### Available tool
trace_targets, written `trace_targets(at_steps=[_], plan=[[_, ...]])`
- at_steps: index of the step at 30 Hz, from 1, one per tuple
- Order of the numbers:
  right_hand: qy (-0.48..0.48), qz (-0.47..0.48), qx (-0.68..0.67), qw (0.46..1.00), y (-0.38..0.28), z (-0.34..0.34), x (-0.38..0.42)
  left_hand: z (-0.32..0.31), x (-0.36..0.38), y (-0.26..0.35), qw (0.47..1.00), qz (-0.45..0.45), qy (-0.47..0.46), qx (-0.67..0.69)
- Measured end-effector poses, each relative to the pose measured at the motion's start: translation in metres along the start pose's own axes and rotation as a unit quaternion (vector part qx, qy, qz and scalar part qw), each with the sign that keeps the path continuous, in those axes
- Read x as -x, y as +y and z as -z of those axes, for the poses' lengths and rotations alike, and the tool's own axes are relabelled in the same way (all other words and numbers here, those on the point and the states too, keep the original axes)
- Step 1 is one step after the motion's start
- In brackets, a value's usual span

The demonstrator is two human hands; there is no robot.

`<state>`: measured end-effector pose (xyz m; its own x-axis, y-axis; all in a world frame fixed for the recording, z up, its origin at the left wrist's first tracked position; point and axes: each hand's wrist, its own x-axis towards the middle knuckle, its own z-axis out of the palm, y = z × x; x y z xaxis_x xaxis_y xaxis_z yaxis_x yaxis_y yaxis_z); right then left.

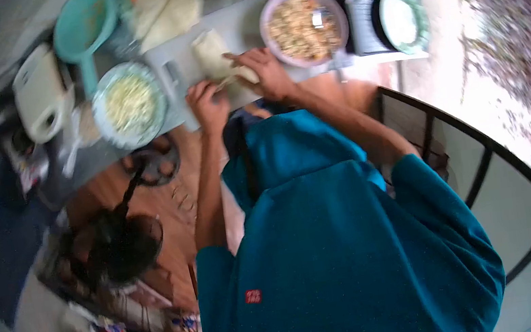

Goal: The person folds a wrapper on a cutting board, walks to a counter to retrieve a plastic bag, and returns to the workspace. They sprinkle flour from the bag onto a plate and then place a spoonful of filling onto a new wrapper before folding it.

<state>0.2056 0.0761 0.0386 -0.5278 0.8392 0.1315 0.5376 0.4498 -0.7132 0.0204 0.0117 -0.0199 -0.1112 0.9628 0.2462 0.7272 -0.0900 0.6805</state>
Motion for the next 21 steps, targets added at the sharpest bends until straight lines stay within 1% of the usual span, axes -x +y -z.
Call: trace_targets(at_steps=[1,3,4,5,6,7,8,9,10,11,13,14,15,17,18,21], plan=[[0.039,-0.003,-0.003,0.999,-0.007,0.017,0.003,-0.001,0.001,-0.003,1.000,-0.012,0.008,-0.002],[0.087,-0.070,-0.006,0.994,-0.023,0.069,0.014,0.003,0.001,-0.003,0.999,-0.005,-0.034,0.013],[0.177,-0.079,0.001,0.981,-0.010,0.087,0.030,0.004,0.001,-0.004,0.999,-0.004,-0.035,0.017],[0.236,-0.060,0.060,0.968,0.014,0.110,0.043,0.005,0.000,-0.003,0.999,-0.003,-0.034,0.017],[0.298,-0.064,0.119,0.945,0.054,0.129,0.062,0.006,0.000,-0.003,0.999,-0.002,-0.040,0.007],[0.354,-0.047,0.158,0.921,0.065,0.162,0.069,0.008,-0.002,-0.001,0.999,-0.002,-0.045,-0.004],[0.323,-0.207,0.166,0.908,0.084,0.188,0.087,0.008,-0.002,-0.001,0.999,0.003,-0.050,-0.011],[0.322,-0.298,0.259,0.860,0.108,0.205,0.106,0.008,-0.002,0.000,0.999,-0.006,-0.053,-0.008],[0.274,-0.368,0.328,0.826,0.129,0.218,0.120,0.008,-0.003,0.001,0.999,-0.002,-0.050,-0.010],[0.233,-0.394,0.317,0.831,0.145,0.231,0.131,0.008,-0.004,0.002,0.999,0.003,-0.046,-0.012],[0.167,-0.379,0.384,0.825,0.175,0.238,0.142,0.009,-0.004,0.005,0.999,-0.002,-0.052,-0.013],[0.138,-0.381,0.370,0.836,0.187,0.239,0.143,0.008,-0.004,0.006,0.999,0.001,-0.050,-0.020],[0.116,-0.368,0.391,0.836,0.194,0.238,0.140,0.008,-0.005,0.007,0.999,0.005,-0.046,-0.026],[0.101,-0.353,0.387,0.846,0.205,0.235,0.134,0.008,-0.005,0.007,0.998,-0.002,-0.051,-0.028],[0.097,-0.353,0.391,0.845,0.212,0.233,0.133,0.009,-0.004,0.010,0.998,0.008,-0.052,-0.034],[0.115,-0.353,0.386,0.844,0.219,0.229,0.135,0.010,-0.003,0.013,0.998,0.017,-0.048,-0.044]])
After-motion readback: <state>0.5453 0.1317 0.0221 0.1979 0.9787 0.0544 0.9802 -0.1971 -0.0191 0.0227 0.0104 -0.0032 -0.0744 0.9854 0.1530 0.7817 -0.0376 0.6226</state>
